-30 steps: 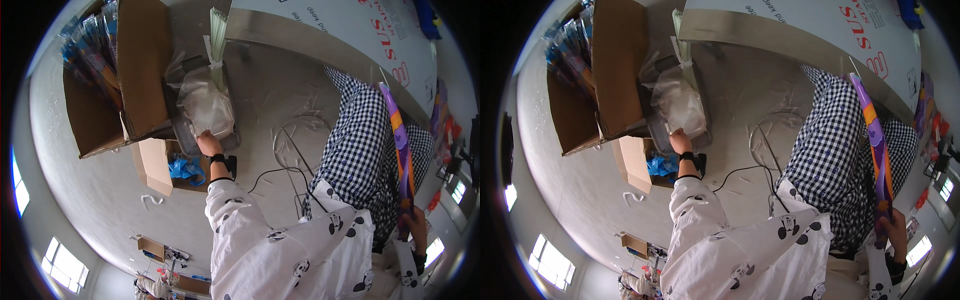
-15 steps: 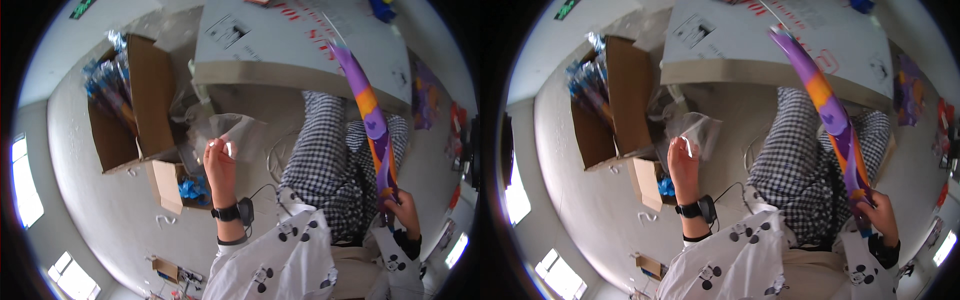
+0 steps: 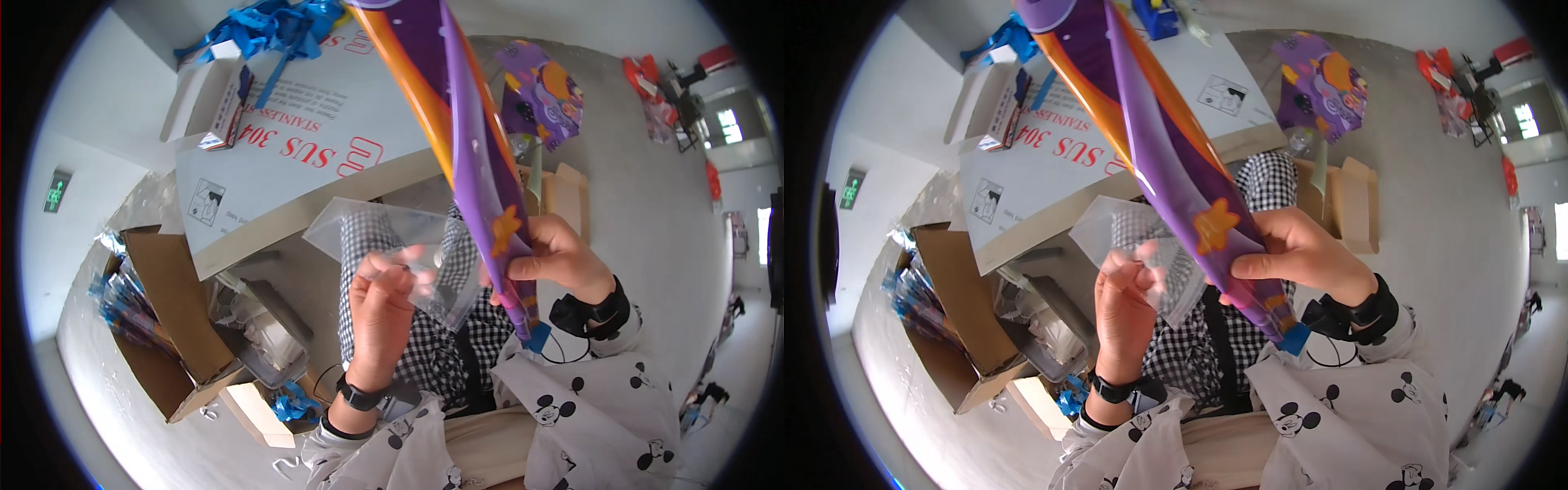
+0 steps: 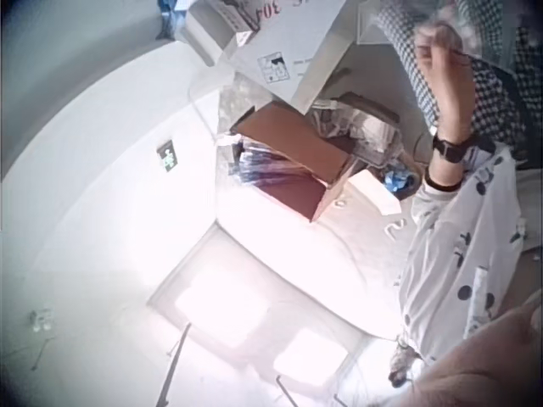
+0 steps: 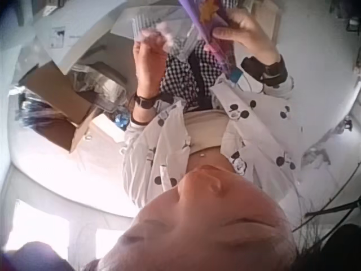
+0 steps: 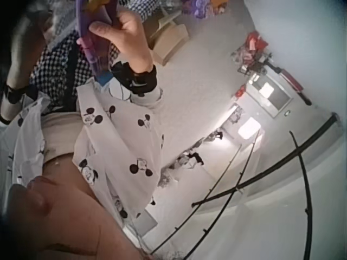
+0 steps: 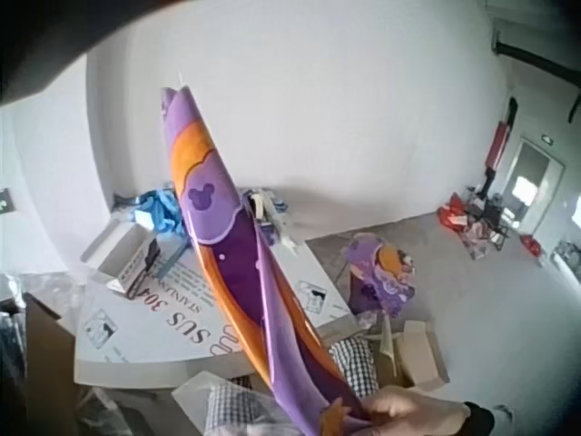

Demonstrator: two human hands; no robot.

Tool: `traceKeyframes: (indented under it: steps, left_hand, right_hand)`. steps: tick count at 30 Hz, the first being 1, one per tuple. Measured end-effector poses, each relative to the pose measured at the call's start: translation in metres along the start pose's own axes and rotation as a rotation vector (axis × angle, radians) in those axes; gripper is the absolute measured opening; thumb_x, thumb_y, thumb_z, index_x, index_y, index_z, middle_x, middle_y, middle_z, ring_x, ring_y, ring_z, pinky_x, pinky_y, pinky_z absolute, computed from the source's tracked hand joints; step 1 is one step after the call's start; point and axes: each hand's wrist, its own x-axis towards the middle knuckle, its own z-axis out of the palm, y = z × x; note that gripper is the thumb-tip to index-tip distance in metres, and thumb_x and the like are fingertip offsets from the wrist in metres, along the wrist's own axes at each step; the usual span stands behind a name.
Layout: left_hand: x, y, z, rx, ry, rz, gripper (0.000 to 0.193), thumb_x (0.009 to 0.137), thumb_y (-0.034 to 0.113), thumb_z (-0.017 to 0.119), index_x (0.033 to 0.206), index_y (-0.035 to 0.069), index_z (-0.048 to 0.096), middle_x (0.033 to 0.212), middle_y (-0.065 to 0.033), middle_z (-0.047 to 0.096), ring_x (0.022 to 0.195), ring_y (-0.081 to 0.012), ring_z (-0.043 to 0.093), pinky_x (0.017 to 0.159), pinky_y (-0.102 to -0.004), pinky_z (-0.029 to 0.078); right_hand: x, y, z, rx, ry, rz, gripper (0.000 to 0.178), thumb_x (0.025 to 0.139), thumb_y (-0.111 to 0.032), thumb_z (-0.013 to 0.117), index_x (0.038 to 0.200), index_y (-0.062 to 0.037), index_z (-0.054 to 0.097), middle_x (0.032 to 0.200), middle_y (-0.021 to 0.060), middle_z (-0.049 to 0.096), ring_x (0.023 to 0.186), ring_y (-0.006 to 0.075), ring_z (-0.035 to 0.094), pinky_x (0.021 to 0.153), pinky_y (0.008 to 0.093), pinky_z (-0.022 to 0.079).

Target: The person is assembling and packaging small toy kites.

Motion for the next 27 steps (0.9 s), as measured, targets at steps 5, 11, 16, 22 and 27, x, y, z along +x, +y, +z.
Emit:
traceKeyframes:
  steps: [5, 11, 16, 22, 27]
  left_hand:
    - [0.003, -0.012, -0.005, 0.010, -0.022, 0.063, 0.011, 0.091, 0.005, 0.057, 0.081, 0.007, 0.051, 0.111, -0.0185, 0.066, 0.081, -0.0202, 0.068, 0.069, -0.0290, 0.056]
    - [0.003, -0.018, -0.010, 0.298, 0.028, 0.318, 0.012, 0.086, 0.000, 0.065, 0.083, 0.005, 0.055, 0.099, -0.0186, 0.068, 0.075, -0.0156, 0.060, 0.076, -0.0310, 0.052]
    - [-0.004, -0.022, -0.012, 0.304, 0.133, 0.324, 0.010, 0.086, 0.006, 0.068, 0.086, 0.006, 0.058, 0.107, -0.0148, 0.066, 0.072, -0.0131, 0.053, 0.069, -0.0259, 0.044]
    - [-0.001, -0.027, -0.027, -0.036, 0.204, -0.199, 0.029, 0.101, 0.023, 0.046, 0.120, 0.002, 0.052, 0.121, -0.0134, 0.060, 0.109, -0.0241, 0.060, 0.093, -0.0374, 0.048]
    - [-0.027, -0.004, 0.010, -0.392, 0.010, -0.333, 0.056, 0.102, 0.041, 0.037, 0.140, 0.001, 0.035, 0.141, -0.0161, 0.045, 0.134, -0.0303, 0.042, 0.108, -0.0482, 0.037]
  right_hand:
    - [-0.002, 0.002, -0.006, 0.037, 0.042, -0.038, 0.032, 0.089, -0.005, 0.067, 0.116, 0.0076, 0.057, 0.098, 0.0114, 0.070, 0.085, 0.0218, 0.071, 0.077, 0.0310, 0.058]
    - [-0.004, -0.009, -0.008, 0.220, 0.014, -0.020, 0.039, 0.090, -0.005, 0.064, 0.125, 0.0073, 0.052, 0.127, 0.0196, 0.060, 0.089, 0.0249, 0.070, 0.078, 0.0336, 0.058]
    - [0.002, -0.009, -0.008, 0.200, 0.041, -0.073, 0.041, 0.091, -0.006, 0.062, 0.128, 0.0074, 0.050, 0.131, 0.0182, 0.056, 0.092, 0.0246, 0.070, 0.081, 0.0313, 0.057]
    - [0.010, -0.015, -0.002, -0.309, 0.057, -0.046, 0.034, 0.089, -0.010, 0.067, 0.120, 0.0037, 0.058, 0.101, 0.0109, 0.069, 0.085, 0.0159, 0.068, 0.076, 0.0265, 0.053]
    - [0.022, 0.002, 0.030, -0.816, -0.112, -0.398, 0.024, 0.086, -0.012, 0.067, 0.106, -0.0009, 0.059, 0.098, 0.0124, 0.064, 0.085, 0.0329, 0.065, 0.073, 0.0392, 0.052]
